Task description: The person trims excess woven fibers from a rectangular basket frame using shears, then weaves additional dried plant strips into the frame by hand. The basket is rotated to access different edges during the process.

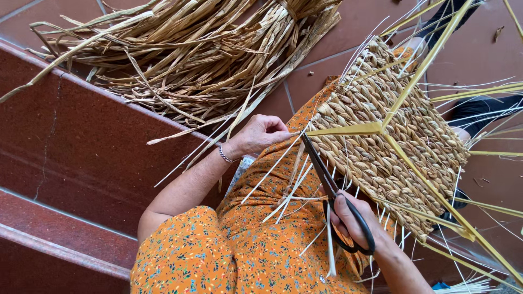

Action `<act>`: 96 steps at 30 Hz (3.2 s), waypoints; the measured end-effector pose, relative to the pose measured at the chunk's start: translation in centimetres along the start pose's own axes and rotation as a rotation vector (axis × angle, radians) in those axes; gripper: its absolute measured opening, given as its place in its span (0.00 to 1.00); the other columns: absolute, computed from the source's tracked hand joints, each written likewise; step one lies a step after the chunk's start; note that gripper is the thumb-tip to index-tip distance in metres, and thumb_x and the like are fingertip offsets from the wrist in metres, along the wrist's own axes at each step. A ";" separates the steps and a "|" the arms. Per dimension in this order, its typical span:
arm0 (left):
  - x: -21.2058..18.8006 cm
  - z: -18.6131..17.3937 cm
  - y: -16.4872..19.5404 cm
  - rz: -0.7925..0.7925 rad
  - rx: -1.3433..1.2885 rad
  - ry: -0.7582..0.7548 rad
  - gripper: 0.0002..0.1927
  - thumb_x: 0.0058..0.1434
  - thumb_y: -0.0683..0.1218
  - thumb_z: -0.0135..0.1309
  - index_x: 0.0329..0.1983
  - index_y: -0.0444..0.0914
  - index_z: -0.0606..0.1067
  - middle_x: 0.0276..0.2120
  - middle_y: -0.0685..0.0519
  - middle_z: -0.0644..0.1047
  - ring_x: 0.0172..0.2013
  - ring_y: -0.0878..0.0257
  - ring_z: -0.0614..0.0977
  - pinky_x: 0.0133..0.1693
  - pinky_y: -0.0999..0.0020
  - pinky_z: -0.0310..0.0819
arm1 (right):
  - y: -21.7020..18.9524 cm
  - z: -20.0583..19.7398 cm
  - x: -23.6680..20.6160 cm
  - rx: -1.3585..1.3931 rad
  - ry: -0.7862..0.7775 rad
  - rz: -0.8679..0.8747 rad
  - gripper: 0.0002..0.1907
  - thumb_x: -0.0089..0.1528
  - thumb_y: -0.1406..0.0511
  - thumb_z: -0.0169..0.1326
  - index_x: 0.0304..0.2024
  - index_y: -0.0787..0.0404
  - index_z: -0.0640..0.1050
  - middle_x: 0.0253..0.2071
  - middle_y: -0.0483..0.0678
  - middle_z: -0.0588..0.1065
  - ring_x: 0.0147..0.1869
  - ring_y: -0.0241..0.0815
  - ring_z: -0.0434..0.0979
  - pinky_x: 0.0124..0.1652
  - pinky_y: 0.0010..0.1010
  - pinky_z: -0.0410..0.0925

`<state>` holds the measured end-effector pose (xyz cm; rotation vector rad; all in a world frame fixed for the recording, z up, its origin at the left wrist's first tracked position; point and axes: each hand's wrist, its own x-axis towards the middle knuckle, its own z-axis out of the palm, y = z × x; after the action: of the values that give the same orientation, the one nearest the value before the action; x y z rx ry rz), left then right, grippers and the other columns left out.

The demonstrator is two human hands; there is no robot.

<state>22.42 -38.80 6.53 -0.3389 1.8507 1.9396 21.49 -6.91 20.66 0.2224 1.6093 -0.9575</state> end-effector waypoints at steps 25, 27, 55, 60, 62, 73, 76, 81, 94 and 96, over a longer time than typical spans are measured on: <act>-1.1 1.0 0.4 0.010 -0.048 0.035 0.11 0.63 0.47 0.61 0.36 0.33 0.81 0.27 0.60 0.79 0.28 0.78 0.75 0.32 0.79 0.74 | -3.1 1.2 0.5 0.185 -0.168 0.054 0.47 0.62 0.36 0.25 0.64 0.61 0.72 0.20 0.42 0.67 0.16 0.31 0.63 0.20 0.24 0.58; -1.3 1.3 0.4 0.000 -0.003 0.051 0.11 0.63 0.47 0.61 0.35 0.33 0.81 0.26 0.60 0.79 0.27 0.77 0.75 0.31 0.78 0.73 | -3.1 1.5 1.2 0.316 -0.215 0.049 0.48 0.64 0.36 0.24 0.65 0.62 0.71 0.20 0.41 0.66 0.16 0.30 0.61 0.19 0.22 0.57; 1.1 6.5 0.2 0.241 -0.083 0.102 0.15 0.69 0.44 0.58 0.56 0.35 0.75 0.47 0.53 0.80 0.46 0.71 0.80 0.50 0.74 0.78 | 36.5 -14.2 -21.0 1.048 0.145 -0.269 0.38 0.71 0.45 0.44 0.65 0.73 0.67 0.24 0.62 0.70 0.23 0.52 0.68 0.22 0.39 0.62; 0.4 6.4 2.0 0.508 0.403 0.169 0.11 0.69 0.40 0.57 0.53 0.33 0.77 0.43 0.47 0.81 0.43 0.57 0.83 0.47 0.65 0.78 | 37.7 -10.1 -22.1 1.103 0.050 -0.811 0.35 0.76 0.43 0.39 0.55 0.71 0.68 0.25 0.58 0.68 0.24 0.50 0.67 0.25 0.38 0.62; 0.3 6.6 2.9 0.661 0.620 0.186 0.08 0.68 0.39 0.57 0.50 0.32 0.78 0.41 0.44 0.80 0.42 0.51 0.83 0.45 0.61 0.78 | 35.2 -5.5 -19.9 0.801 1.051 -0.964 0.36 0.75 0.43 0.43 0.62 0.70 0.67 0.26 0.53 0.66 0.25 0.44 0.64 0.25 0.32 0.59; 1.0 8.0 3.2 0.716 0.813 0.256 0.04 0.70 0.41 0.58 0.42 0.34 0.76 0.34 0.44 0.78 0.35 0.47 0.81 0.37 0.57 0.75 | 36.9 -3.0 -8.1 0.783 1.757 -0.246 0.17 0.73 0.58 0.58 0.54 0.65 0.75 0.27 0.38 0.70 0.26 0.27 0.67 0.22 0.19 0.58; 1.3 8.1 2.6 0.739 0.811 0.262 0.03 0.71 0.40 0.57 0.42 0.34 0.75 0.34 0.43 0.77 0.36 0.46 0.80 0.38 0.57 0.74 | 40.7 -1.0 -3.9 0.472 1.731 -0.025 0.17 0.71 0.60 0.63 0.53 0.65 0.78 0.30 0.43 0.72 0.29 0.32 0.69 0.27 0.27 0.61; 0.6 8.3 1.5 0.523 0.680 0.268 0.07 0.70 0.40 0.57 0.49 0.33 0.77 0.36 0.47 0.78 0.33 0.59 0.79 0.36 0.67 0.74 | 42.8 1.1 -0.4 -0.105 1.796 0.113 0.31 0.62 0.54 0.69 0.59 0.67 0.77 0.37 0.52 0.80 0.35 0.48 0.81 0.37 0.39 0.73; 0.5 8.1 0.6 0.251 0.101 0.195 0.15 0.67 0.37 0.52 0.56 0.29 0.75 0.50 0.52 0.78 0.50 0.68 0.79 0.55 0.74 0.73 | 39.9 -3.6 -5.2 -0.385 1.033 0.629 0.35 0.63 0.48 0.65 0.67 0.50 0.69 0.45 0.62 0.80 0.52 0.64 0.79 0.55 0.59 0.66; 0.5 7.8 0.8 0.153 -0.018 0.207 0.15 0.67 0.37 0.49 0.56 0.30 0.76 0.48 0.52 0.80 0.49 0.67 0.80 0.54 0.74 0.73 | 38.8 -4.9 -5.3 -0.321 1.216 0.429 0.28 0.65 0.52 0.66 0.64 0.50 0.75 0.47 0.62 0.80 0.50 0.60 0.81 0.52 0.51 0.72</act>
<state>22.53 -31.00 7.62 -0.4297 2.0437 2.0924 43.28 23.30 7.61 1.0149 2.6088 -0.1413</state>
